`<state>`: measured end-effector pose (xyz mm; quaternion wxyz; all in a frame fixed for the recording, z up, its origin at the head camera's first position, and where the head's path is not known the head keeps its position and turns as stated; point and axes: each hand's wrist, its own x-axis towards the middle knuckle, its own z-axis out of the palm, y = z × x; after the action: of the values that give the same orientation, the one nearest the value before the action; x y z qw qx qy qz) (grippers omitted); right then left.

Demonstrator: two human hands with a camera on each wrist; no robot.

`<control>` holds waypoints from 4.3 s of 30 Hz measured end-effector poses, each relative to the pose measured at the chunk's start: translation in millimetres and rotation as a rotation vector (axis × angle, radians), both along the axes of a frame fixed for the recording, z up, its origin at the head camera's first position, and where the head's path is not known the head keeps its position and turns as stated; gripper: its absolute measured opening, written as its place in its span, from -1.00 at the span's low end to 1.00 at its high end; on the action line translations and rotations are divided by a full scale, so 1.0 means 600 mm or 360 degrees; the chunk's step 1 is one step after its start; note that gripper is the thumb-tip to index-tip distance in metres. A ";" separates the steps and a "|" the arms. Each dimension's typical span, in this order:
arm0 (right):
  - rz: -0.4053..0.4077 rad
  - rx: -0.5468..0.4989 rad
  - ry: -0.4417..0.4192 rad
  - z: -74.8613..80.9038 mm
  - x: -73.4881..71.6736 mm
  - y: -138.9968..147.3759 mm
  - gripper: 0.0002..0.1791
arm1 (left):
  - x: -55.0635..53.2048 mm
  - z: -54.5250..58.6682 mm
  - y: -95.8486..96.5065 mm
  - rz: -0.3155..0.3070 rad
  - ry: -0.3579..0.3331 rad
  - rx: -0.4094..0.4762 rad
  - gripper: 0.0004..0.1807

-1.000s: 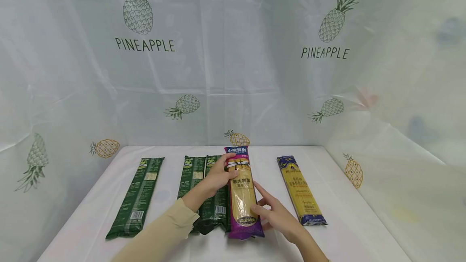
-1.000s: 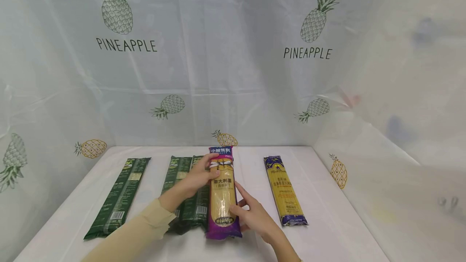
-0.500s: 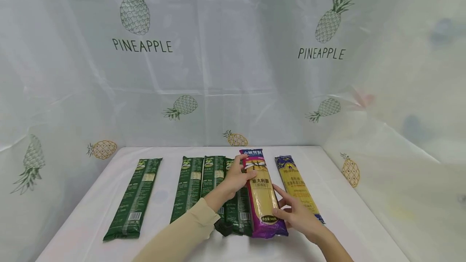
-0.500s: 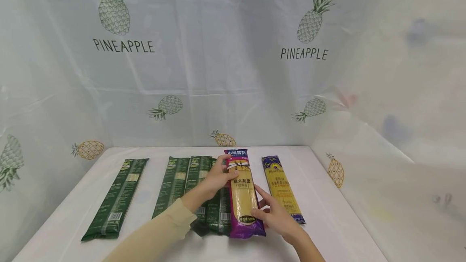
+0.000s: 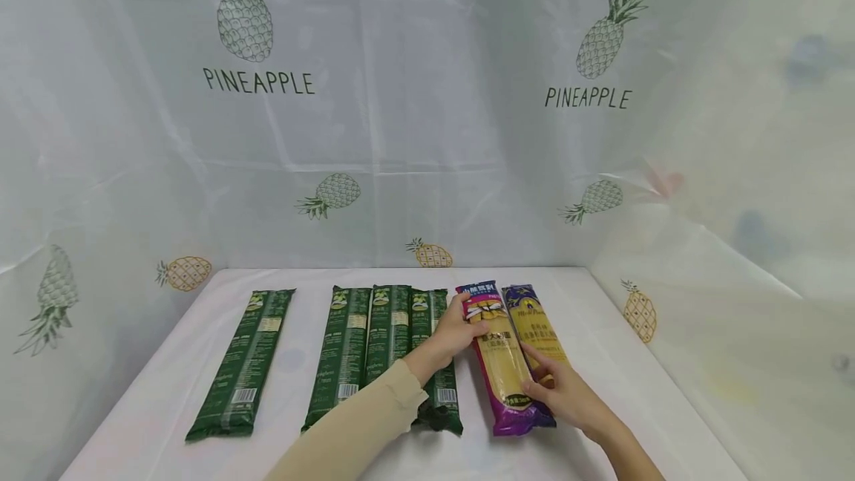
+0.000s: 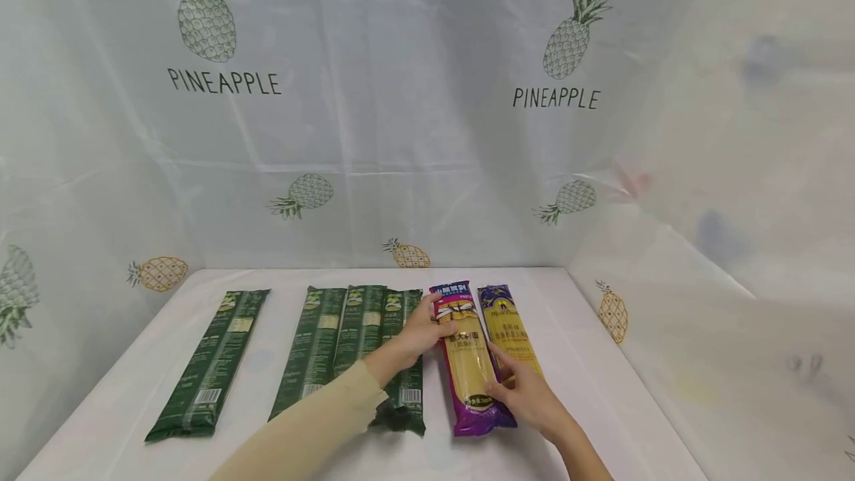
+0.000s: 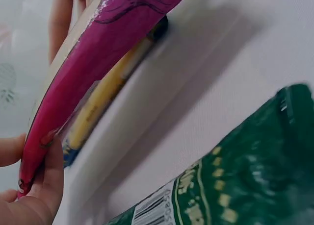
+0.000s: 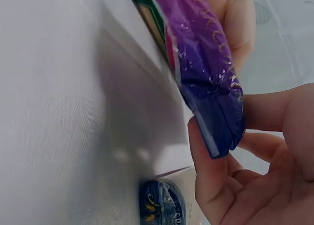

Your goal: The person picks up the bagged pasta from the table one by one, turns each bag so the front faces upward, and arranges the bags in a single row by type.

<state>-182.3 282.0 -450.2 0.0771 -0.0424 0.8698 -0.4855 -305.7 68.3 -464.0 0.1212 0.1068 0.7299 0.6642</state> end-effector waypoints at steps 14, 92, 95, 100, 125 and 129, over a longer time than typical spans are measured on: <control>-0.0211 0.0413 0.0170 -0.016 -0.031 -0.004 -0.21 | -0.026 -0.021 0.036 0.0031 -0.0033 -0.0110 -0.10; -0.0266 0.0844 0.0328 -0.032 -0.055 -0.006 -0.47 | -0.043 -0.012 0.041 -0.0069 0.0181 -0.0844 -0.28; -0.0267 0.0835 0.0330 -0.035 -0.055 -0.006 -0.47 | -0.043 -0.013 0.041 -0.0059 0.0193 -0.0877 -0.27; -0.0278 0.0843 0.0352 -0.039 -0.052 -0.007 -0.45 | -0.046 -0.011 0.041 -0.0076 0.0214 -0.0954 -0.26; -0.0179 0.0586 0.0515 0.008 -0.017 -0.065 -0.45 | -0.057 0.042 -0.139 -0.0297 0.0397 -0.0799 -0.47; -0.0103 0.0373 0.0393 0.005 -0.018 -0.094 -0.37 | -0.061 0.041 -0.166 -0.0219 0.0443 -0.0846 -0.46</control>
<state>-193.3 225.8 -447.3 -0.0417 -0.0645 0.9242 -0.3741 -342.2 -31.1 -439.6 0.0882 0.2104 0.8787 0.4193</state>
